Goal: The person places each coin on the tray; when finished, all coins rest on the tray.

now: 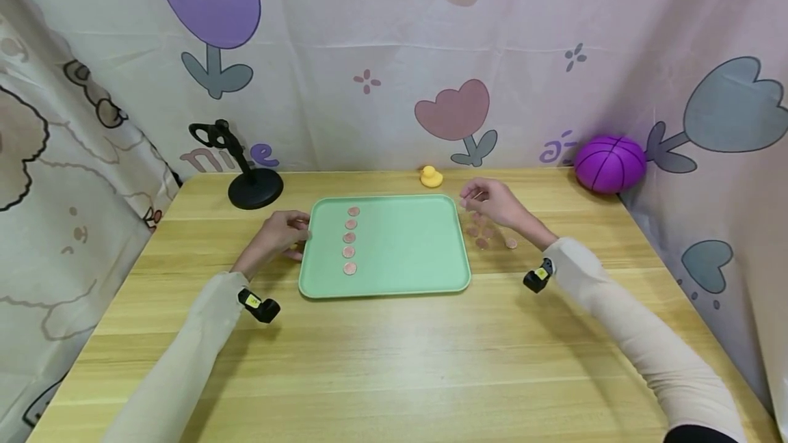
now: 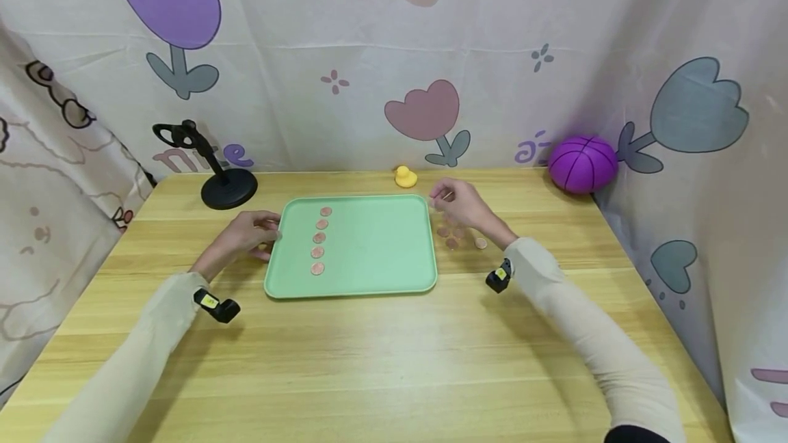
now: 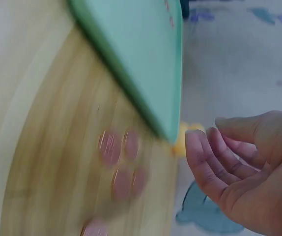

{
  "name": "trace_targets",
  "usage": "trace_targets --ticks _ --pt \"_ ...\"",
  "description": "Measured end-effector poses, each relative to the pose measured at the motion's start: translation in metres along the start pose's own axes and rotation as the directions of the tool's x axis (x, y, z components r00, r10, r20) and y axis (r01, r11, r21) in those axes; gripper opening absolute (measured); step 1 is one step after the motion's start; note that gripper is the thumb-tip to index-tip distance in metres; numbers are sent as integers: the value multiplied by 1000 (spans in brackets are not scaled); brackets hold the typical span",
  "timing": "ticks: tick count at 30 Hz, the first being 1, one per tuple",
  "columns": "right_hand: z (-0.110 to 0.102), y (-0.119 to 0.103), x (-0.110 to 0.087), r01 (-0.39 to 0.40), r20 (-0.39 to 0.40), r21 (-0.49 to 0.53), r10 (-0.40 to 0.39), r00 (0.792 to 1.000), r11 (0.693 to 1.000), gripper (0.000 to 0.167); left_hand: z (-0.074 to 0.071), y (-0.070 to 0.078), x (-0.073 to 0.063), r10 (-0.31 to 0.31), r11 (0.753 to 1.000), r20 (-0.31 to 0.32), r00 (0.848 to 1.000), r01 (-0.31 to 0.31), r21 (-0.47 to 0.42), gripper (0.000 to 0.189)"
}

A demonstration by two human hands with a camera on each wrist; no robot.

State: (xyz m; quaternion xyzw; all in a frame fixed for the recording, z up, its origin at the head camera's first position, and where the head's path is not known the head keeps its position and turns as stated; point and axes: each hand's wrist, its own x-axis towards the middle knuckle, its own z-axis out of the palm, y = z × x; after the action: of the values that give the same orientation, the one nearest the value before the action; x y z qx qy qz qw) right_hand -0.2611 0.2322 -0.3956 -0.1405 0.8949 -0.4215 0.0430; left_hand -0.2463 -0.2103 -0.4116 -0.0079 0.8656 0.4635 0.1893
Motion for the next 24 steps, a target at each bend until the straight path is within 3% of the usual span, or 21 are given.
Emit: trace_targets --ticks 3,7,13,18,24 --pt "-9 18 0 12 18 -40 -11 1000 999 19 -2 0 -1 1 1000 -5 1000 -1 1 51" --pt "-17 40 -4 -29 74 -101 36 997 994 24 -1 -1 -2 7 1000 4 1000 -7 -7 52" --pt "-18 59 -10 -108 138 -10 108 984 994 32 1 -4 -1 3 1000 -22 1000 -3 -9 50" --pt "-14 61 -14 -96 105 18 94 990 995 28 2 -4 0 -2 1000 -19 1000 2 -7 51" --pt "-8 62 -14 -90 50 -61 93 994 994 18 1 -2 0 5 1000 -5 1000 -5 10 52"
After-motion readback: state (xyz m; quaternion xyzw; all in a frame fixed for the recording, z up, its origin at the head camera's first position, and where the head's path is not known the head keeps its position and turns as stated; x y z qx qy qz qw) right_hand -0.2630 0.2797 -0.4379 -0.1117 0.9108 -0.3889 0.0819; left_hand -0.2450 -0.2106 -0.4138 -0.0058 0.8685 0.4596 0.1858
